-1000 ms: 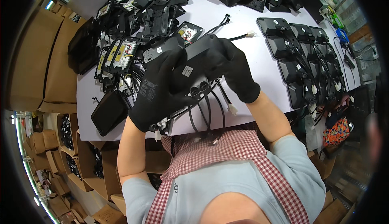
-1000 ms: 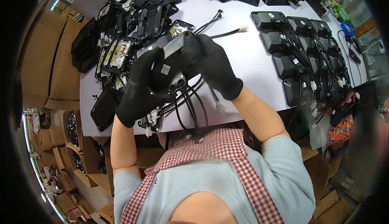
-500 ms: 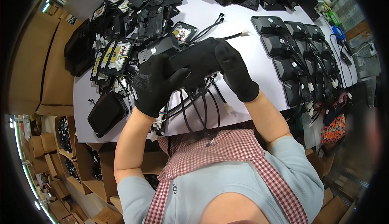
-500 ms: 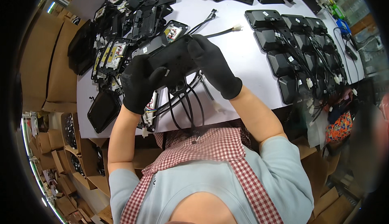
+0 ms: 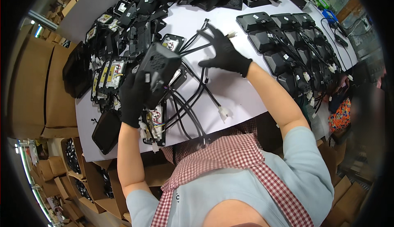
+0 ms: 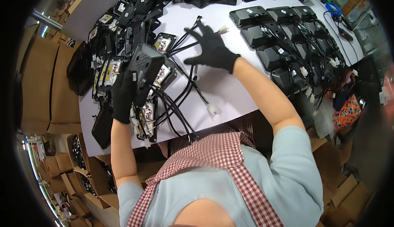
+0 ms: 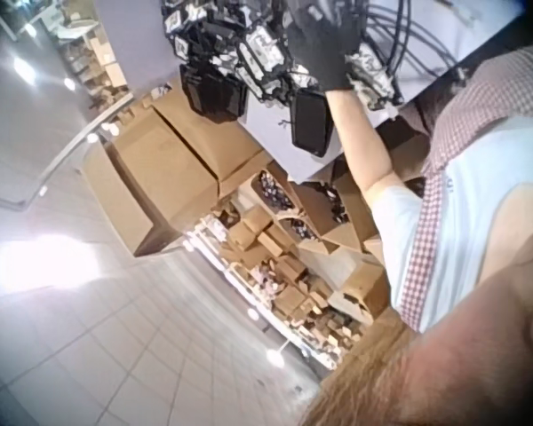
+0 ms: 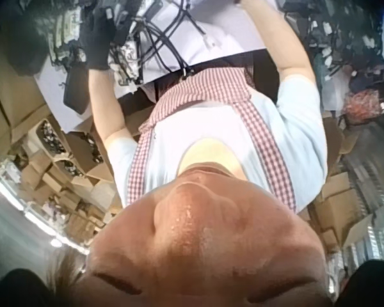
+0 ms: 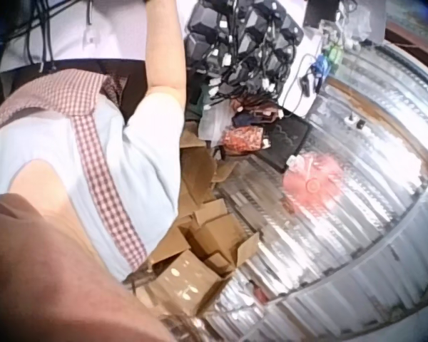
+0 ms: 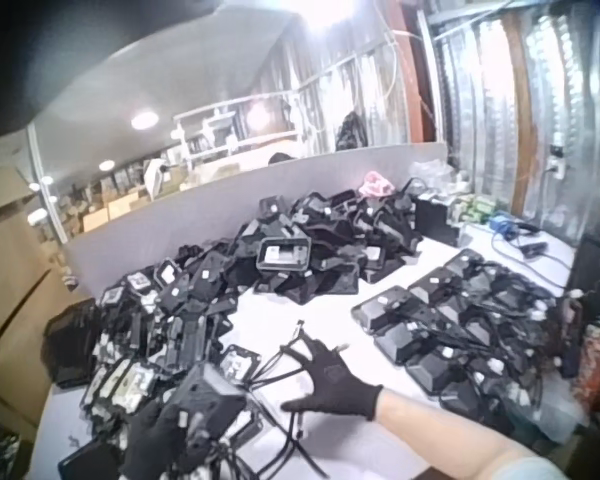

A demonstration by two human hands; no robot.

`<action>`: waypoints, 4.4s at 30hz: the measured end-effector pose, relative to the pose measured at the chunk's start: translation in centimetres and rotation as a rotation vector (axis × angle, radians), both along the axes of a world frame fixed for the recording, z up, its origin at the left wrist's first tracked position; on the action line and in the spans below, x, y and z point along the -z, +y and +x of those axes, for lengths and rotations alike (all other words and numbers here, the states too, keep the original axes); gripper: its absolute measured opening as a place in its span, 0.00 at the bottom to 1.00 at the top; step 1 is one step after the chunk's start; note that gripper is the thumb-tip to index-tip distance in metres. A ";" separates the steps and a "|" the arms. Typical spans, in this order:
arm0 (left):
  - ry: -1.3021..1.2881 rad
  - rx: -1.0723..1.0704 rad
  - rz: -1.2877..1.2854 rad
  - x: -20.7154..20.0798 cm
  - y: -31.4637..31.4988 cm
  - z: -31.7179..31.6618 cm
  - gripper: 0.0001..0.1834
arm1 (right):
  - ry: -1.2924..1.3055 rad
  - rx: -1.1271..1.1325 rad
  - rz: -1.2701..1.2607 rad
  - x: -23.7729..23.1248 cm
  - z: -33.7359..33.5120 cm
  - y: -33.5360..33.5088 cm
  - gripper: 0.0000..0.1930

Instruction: The person assembles electronic display modules by hand, connecting internal wiring to circuit boards and fitting the components into plastic housings.

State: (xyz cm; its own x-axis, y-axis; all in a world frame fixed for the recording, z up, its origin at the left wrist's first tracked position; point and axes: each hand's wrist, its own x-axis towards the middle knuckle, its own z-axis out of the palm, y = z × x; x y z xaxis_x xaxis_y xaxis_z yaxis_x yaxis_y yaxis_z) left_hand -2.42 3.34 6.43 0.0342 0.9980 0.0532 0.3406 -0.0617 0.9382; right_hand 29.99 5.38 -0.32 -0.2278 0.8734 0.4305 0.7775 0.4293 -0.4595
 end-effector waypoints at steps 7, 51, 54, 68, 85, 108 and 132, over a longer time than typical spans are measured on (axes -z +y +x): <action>-0.071 -0.003 -0.137 -0.6 0.6 0.6 0.19 | -0.209 0.042 -0.001 3.6 -7.5 6.7 0.45; 0.833 0.602 0.717 5.9 -8.4 23.1 0.25 | -0.128 0.304 0.037 -3.0 6.4 -26.8 0.31; 0.344 0.364 0.881 3.7 -12.6 17.1 0.16 | -0.073 0.332 0.090 -3.3 7.3 -26.0 0.31; 0.821 0.118 -0.248 34.5 -25.9 -10.3 0.15 | 0.330 -0.255 -0.192 -0.2 -10.0 -15.3 0.20; 1.217 -0.196 -0.118 31.2 -33.2 -28.5 0.15 | -0.041 -0.120 -0.196 1.2 -11.6 -14.8 0.27; 0.526 -0.271 0.354 1.2 -9.9 -30.9 0.23 | 0.149 -0.037 0.129 -5.7 -17.6 -8.3 0.18; 0.305 -0.221 0.268 0.1 -4.8 -26.3 0.09 | -0.162 0.227 -0.347 -2.9 -15.7 2.0 0.22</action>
